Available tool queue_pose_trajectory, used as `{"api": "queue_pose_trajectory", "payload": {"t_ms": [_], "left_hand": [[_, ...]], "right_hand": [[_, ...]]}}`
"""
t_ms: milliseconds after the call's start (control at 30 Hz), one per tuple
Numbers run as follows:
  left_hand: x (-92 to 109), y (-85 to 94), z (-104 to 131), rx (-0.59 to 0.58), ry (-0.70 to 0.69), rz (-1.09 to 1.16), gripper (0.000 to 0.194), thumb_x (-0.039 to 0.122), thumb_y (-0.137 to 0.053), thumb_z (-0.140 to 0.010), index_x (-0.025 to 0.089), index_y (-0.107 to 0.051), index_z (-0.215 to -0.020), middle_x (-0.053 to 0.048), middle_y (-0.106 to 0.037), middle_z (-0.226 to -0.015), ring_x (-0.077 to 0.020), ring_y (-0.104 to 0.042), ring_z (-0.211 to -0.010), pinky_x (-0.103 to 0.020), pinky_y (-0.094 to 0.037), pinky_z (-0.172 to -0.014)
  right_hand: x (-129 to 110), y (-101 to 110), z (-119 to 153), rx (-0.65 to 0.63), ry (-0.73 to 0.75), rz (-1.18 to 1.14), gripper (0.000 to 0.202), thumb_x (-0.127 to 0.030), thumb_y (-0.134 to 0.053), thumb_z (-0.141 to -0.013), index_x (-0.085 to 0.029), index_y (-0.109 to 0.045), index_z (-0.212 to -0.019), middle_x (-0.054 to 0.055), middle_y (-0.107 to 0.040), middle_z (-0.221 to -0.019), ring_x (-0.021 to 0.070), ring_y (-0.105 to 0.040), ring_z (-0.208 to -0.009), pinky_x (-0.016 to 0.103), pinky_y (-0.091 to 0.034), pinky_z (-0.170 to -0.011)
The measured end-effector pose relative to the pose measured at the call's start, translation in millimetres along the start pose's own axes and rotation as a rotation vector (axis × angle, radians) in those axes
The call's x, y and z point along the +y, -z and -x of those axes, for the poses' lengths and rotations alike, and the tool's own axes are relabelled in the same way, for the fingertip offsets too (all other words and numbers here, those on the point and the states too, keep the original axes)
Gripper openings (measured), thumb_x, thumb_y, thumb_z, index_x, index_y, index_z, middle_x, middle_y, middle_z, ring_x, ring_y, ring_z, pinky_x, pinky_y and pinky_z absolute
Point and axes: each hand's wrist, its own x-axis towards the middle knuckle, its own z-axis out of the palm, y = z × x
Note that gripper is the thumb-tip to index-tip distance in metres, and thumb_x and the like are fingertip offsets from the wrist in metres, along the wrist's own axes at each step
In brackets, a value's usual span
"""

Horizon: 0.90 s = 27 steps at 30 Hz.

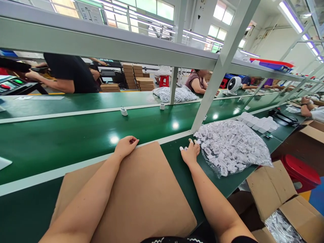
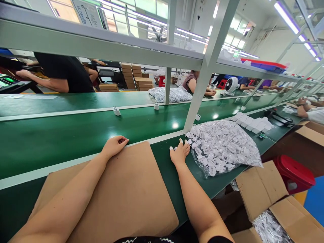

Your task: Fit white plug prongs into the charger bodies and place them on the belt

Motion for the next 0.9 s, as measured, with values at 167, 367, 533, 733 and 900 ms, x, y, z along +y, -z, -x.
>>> {"api": "queue_pose_trajectory", "payload": {"t_ms": [167, 367, 533, 733, 900], "left_hand": [[-0.1, 0.1, 0.3, 0.0, 0.008, 0.005, 0.037, 0.056, -0.055, -0.082, 0.022, -0.07, -0.083, -0.005, -0.073, -0.086, -0.0233, -0.064, -0.079, -0.034, -0.047, -0.069], [-1.2, 0.5, 0.1, -0.013, 0.023, 0.008, 0.037, 0.056, -0.055, -0.082, 0.023, -0.07, -0.083, -0.005, -0.073, -0.086, -0.0238, -0.065, -0.079, -0.034, -0.046, -0.068], [-1.9, -0.2, -0.3, -0.015, 0.019, 0.013, 0.036, 0.056, -0.055, -0.083, 0.023, -0.07, -0.083, -0.005, -0.073, -0.084, -0.0235, -0.065, -0.078, -0.034, -0.046, -0.068], [-1.4, -0.2, -0.3, -0.009, 0.011, 0.012, 0.034, 0.054, -0.056, -0.083, 0.023, -0.07, -0.082, -0.005, -0.073, -0.086, -0.0235, -0.065, -0.079, -0.033, -0.046, -0.069], [-1.3, -0.9, -0.3, 0.007, 0.017, 0.003, 0.034, 0.053, -0.057, -0.083, 0.022, -0.07, -0.081, -0.005, -0.073, -0.084, -0.024, -0.065, -0.079, -0.033, -0.047, -0.068]], "right_hand": [[3.4, -4.2, -0.9, -0.011, -0.014, -0.013, 0.075, -0.036, -0.065, -0.082, -0.014, -0.044, -0.151, 0.022, -0.027, -0.161, 0.0441, -0.015, -0.154, 0.057, -0.017, -0.123], [3.9, -4.4, -3.7, -0.001, -0.042, -0.028, 0.078, -0.036, -0.065, -0.082, -0.012, -0.041, -0.152, 0.025, -0.03, -0.158, 0.0448, -0.014, -0.154, 0.058, -0.016, -0.123], [4.3, -4.6, -2.4, -0.003, -0.023, -0.012, 0.076, -0.037, -0.065, -0.082, -0.011, -0.044, -0.151, 0.024, -0.03, -0.16, 0.0423, -0.013, -0.156, 0.056, -0.016, -0.124], [2.3, -2.4, 2.6, -0.021, 0.074, 0.061, 0.063, -0.036, -0.059, -0.087, -0.013, -0.054, -0.145, 0.02, -0.04, -0.156, 0.0369, -0.021, -0.154, 0.052, -0.014, -0.126], [-0.1, -0.1, 4.1, -0.034, 0.073, 0.065, 0.061, -0.038, -0.06, -0.088, -0.014, -0.056, -0.145, 0.019, -0.042, -0.155, 0.0356, -0.024, -0.153, 0.05, -0.017, -0.126]]}}
